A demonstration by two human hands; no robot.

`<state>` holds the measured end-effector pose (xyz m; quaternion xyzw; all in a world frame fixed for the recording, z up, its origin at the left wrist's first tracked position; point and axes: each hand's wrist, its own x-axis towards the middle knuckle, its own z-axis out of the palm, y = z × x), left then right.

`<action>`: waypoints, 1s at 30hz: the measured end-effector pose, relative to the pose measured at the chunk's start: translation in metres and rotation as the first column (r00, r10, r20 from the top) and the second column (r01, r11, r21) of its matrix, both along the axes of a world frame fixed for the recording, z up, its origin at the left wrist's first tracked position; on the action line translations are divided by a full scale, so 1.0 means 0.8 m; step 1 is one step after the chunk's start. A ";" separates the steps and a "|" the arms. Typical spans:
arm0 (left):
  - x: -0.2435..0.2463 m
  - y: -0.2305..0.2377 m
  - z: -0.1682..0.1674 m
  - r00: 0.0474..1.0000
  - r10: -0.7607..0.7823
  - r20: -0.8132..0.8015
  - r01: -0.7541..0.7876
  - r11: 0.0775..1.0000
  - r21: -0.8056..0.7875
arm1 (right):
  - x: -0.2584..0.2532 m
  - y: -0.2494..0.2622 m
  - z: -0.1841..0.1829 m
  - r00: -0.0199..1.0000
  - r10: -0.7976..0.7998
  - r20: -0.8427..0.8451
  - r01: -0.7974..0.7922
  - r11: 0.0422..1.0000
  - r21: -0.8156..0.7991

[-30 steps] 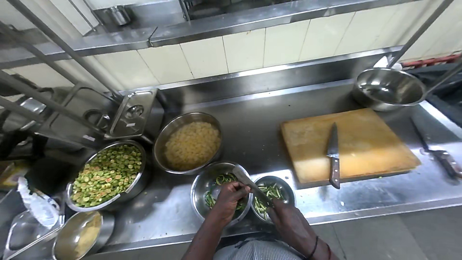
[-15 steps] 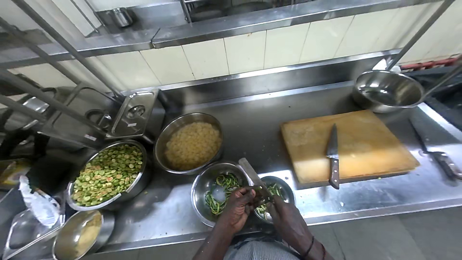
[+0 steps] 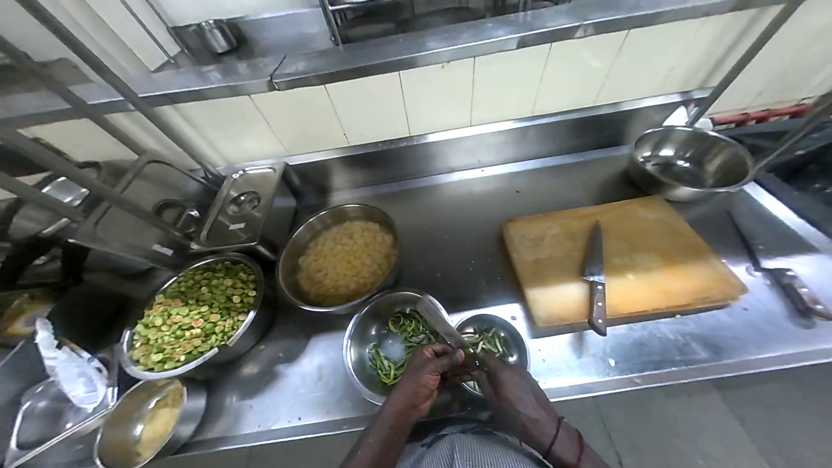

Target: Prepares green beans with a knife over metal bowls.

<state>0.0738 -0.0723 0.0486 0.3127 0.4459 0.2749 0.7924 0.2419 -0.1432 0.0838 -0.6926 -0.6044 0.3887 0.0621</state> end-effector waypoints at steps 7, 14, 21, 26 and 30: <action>0.002 -0.009 -0.006 0.998 0.027 0.058 -0.027 1.000 -0.001 | -0.008 -0.003 -0.010 0.996 -0.053 -0.067 0.059 0.995 0.083; 0.010 -0.018 -0.002 0.969 0.216 0.119 -0.210 0.976 -0.061 | -0.002 -0.006 -0.015 0.989 -0.139 -0.059 0.144 0.986 0.084; 0.004 -0.015 0.004 0.987 0.146 0.073 -0.144 0.989 -0.038 | -0.008 -0.007 -0.003 0.996 -0.091 0.002 0.090 0.993 0.070; 0.008 -0.020 -0.004 0.996 0.085 0.009 -0.085 0.996 0.033 | -0.021 -0.005 -0.006 1.000 -0.027 0.003 0.027 0.997 0.075; 0.008 -0.022 -0.006 0.997 0.072 0.005 -0.072 0.997 0.031 | -0.024 -0.003 -0.010 0.999 -0.026 -0.021 0.028 0.996 0.086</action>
